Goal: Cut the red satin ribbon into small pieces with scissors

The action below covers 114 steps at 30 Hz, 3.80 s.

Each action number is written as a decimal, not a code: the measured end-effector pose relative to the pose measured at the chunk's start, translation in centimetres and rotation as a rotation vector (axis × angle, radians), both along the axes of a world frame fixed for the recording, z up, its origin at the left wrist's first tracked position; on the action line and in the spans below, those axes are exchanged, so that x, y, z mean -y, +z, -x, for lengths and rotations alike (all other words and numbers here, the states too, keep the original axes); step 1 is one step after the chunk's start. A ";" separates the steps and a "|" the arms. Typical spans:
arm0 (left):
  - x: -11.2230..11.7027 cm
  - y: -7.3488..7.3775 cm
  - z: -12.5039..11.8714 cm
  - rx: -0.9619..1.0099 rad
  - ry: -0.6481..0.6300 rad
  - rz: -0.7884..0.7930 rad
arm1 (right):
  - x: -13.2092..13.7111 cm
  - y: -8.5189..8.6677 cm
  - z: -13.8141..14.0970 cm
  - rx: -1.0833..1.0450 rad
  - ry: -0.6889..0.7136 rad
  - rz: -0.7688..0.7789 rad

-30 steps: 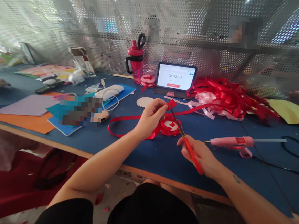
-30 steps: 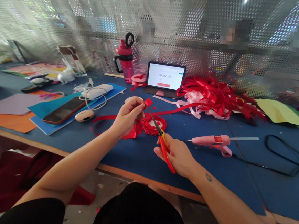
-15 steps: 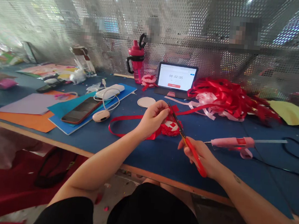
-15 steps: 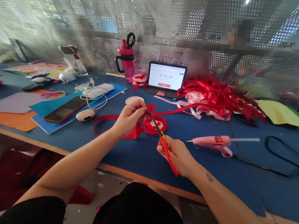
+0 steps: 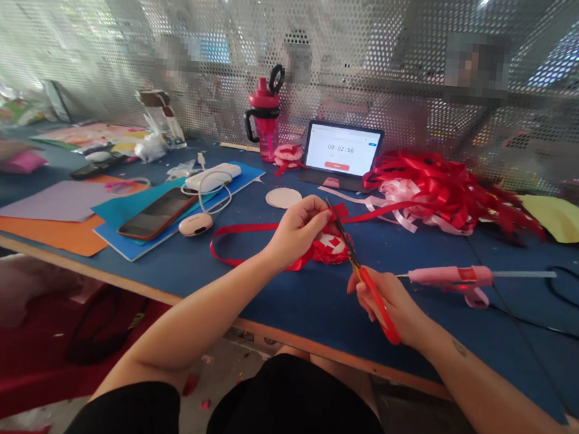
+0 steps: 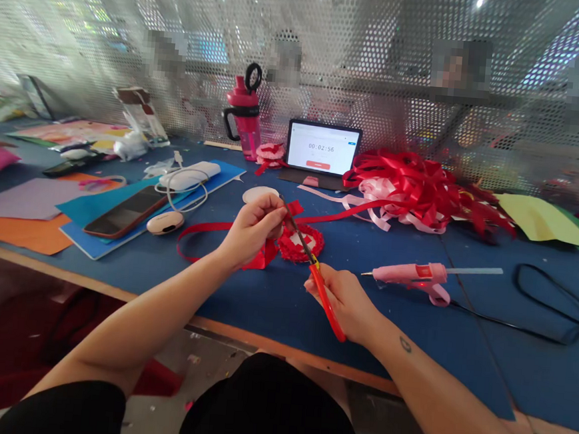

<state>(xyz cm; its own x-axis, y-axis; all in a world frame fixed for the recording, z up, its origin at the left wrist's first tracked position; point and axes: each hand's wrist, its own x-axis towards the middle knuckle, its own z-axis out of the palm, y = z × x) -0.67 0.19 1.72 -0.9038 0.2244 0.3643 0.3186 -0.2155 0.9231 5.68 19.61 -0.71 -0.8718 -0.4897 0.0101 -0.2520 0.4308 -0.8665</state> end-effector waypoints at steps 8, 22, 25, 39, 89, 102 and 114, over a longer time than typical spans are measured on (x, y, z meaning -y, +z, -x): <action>0.0 -0.1 0.1 0.011 -0.005 -0.016 | 0.1 -0.4 -0.1 0.079 -0.015 0.069; 0.0 0.1 0.1 0.076 0.004 -0.087 | -0.1 -0.9 0.2 0.070 -0.062 0.170; 0.1 0.3 0.0 0.088 -0.032 -0.125 | -0.1 -1.0 0.3 0.062 -0.079 0.223; 0.3 0.3 0.3 0.036 0.118 -0.077 | -0.7 -0.8 0.0 -0.082 -0.012 -0.069; 2.0 1.2 1.0 -0.017 -0.033 0.298 | -0.8 -0.2 0.4 0.011 -0.005 -0.063; 2.1 1.2 1.1 -0.045 -0.042 0.295 | 0.0 0.2 0.2 0.036 -0.082 -0.026; 1.6 1.3 1.1 0.122 -0.043 0.157 | -0.4 -0.8 0.5 0.069 -0.103 0.135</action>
<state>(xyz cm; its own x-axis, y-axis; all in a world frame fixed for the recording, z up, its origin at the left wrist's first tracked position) -1.72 -1.46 3.06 -0.9273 0.3096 0.2103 0.1959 -0.0773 0.9776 5.16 19.99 -1.53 -0.9180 -0.3964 0.0077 -0.1503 0.3300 -0.9319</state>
